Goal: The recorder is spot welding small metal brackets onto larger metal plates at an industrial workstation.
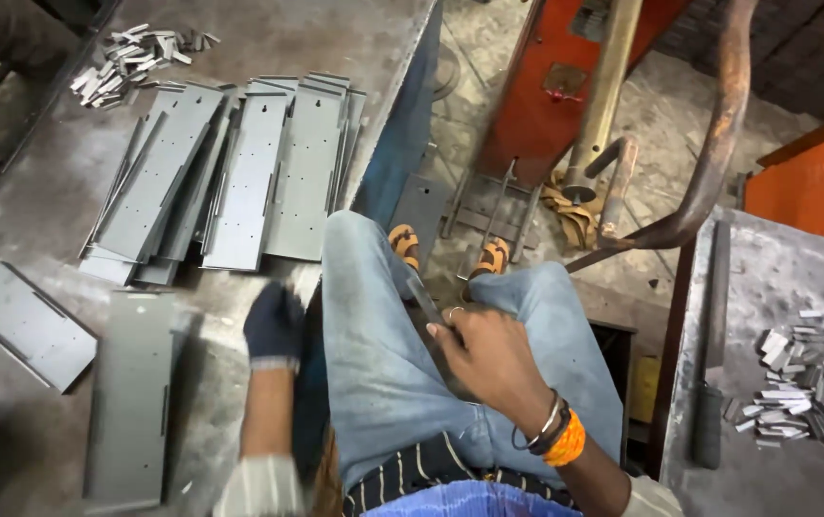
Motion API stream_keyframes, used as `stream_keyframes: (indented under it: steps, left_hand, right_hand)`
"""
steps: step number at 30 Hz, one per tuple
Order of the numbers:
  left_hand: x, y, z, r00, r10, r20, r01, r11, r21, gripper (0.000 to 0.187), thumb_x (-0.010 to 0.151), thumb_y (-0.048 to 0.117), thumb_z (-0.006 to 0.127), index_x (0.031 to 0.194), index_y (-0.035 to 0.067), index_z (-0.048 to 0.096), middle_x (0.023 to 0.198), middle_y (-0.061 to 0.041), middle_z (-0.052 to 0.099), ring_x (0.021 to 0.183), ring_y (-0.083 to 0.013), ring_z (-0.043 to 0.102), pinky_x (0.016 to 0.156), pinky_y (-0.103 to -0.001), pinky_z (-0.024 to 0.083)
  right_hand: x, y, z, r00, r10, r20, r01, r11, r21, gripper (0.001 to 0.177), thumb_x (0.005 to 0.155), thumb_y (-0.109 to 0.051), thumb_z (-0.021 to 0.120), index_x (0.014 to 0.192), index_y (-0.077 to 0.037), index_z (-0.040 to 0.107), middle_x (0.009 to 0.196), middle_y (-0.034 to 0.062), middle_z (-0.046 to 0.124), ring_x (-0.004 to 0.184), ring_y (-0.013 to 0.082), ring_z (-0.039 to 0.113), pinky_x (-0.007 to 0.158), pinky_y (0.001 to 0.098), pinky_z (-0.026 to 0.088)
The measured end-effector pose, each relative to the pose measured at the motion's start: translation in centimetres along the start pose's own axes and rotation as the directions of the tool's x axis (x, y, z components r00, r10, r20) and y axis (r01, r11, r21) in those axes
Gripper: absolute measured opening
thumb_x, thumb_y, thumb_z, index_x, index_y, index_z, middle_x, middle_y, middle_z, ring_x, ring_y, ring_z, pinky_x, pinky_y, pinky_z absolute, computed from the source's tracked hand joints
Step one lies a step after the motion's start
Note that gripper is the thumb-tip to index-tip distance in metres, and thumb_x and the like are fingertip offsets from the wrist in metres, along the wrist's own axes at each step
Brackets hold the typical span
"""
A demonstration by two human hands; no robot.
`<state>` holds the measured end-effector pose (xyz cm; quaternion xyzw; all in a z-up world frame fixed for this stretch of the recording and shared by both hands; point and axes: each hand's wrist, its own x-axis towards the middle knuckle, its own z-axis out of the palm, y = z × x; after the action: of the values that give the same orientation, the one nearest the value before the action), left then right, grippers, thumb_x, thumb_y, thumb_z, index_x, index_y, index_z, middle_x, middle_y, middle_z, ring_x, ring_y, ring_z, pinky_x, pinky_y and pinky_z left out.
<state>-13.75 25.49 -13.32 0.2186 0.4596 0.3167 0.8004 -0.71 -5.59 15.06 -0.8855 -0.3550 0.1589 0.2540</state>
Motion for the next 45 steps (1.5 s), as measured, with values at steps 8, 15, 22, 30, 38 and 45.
stream_keyframes:
  steps: [8, 15, 22, 30, 38, 45]
  left_hand:
    - [14.2, 1.9, 17.6, 0.982, -0.111, 0.152, 0.181, 0.779, -0.600, 0.048, 0.091, 0.060, 0.063, 0.100, 0.013, 0.068, 0.078, -0.010, 0.059, 0.079, -0.0281, 0.059, 0.085, -0.044, 0.059]
    - [28.6, -2.0, 13.1, 0.974, 0.006, 0.224, 0.144, 0.747, -0.649, 0.058, 0.094, 0.053, 0.045, 0.119, 0.004, 0.065, 0.119, -0.022, 0.074, 0.110, -0.0456, 0.068, 0.096, -0.063, 0.056]
    - [10.9, 4.2, 13.6, 0.972, 0.059, 0.228, 0.076, 0.839, -0.538, 0.043, 0.089, 0.028, 0.053, 0.120, 0.000, 0.067, 0.119, -0.020, 0.070, 0.112, -0.0437, 0.066, 0.092, -0.058, 0.059]
    - [-2.1, 0.2, 13.4, 0.799, 0.136, 0.585, -0.082, 0.990, -0.117, 0.025, 0.107, 0.021, 0.061, 0.126, 0.005, 0.064, 0.127, -0.012, 0.066, 0.124, -0.0320, 0.064, 0.108, -0.049, 0.057]
    - [-2.8, -12.2, 9.5, 0.637, 0.016, 0.771, -0.154, 0.982, 0.107, 0.021, 0.107, 0.017, 0.057, 0.114, 0.001, 0.070, 0.126, -0.011, 0.069, 0.123, -0.0259, 0.063, 0.114, -0.043, 0.050]
    - [-10.0, -12.0, 16.1, 0.680, -0.193, 0.707, -0.225, 0.863, 0.452, 0.024, 0.110, 0.014, 0.058, 0.124, -0.001, 0.070, 0.130, -0.015, 0.067, 0.126, -0.0263, 0.058, 0.113, -0.041, 0.044]
  right_hand:
    - [-2.2, 0.3, -0.5, 0.992, 0.106, -0.063, -0.100, 0.991, 0.092, 0.027, 0.090, -0.033, 0.068, 0.082, -0.007, 0.070, 0.055, 0.0164, 0.063, 0.055, 0.0397, 0.064, 0.053, 0.0509, 0.046]
    - [-3.4, 1.6, -1.2, 0.972, 0.221, -0.081, -0.208, 0.966, 0.151, 0.031, 0.090, -0.033, 0.070, 0.075, -0.006, 0.069, 0.053, 0.0165, 0.060, 0.053, 0.0394, 0.062, 0.053, 0.0493, 0.045]
    - [-2.9, 3.5, -1.4, 0.956, 0.241, -0.166, -0.209, 0.959, 0.190, 0.034, 0.089, -0.033, 0.072, 0.074, -0.003, 0.068, 0.052, 0.0179, 0.057, 0.050, 0.0379, 0.058, 0.050, 0.0477, 0.042]
    - [-4.4, 11.9, -3.2, 0.845, 0.457, -0.278, -0.294, 0.831, 0.473, 0.030, 0.097, -0.024, 0.068, 0.079, 0.001, 0.071, 0.058, 0.0087, 0.069, 0.046, 0.0161, 0.063, 0.047, 0.0333, 0.048]
    - [-14.4, 28.4, -1.5, 0.479, 0.850, -0.218, -0.283, 0.385, 0.878, 0.019, 0.098, -0.016, 0.059, 0.108, 0.001, 0.061, 0.075, 0.0074, 0.075, 0.052, 0.0165, 0.069, 0.043, 0.0317, 0.046]
    - [-20.6, 44.9, -0.3, 0.207, 0.836, -0.507, -0.419, 0.545, 0.727, 0.017, 0.092, -0.015, 0.073, 0.089, 0.001, 0.074, 0.076, 0.0111, 0.074, 0.065, 0.0175, 0.072, 0.057, 0.0304, 0.056]
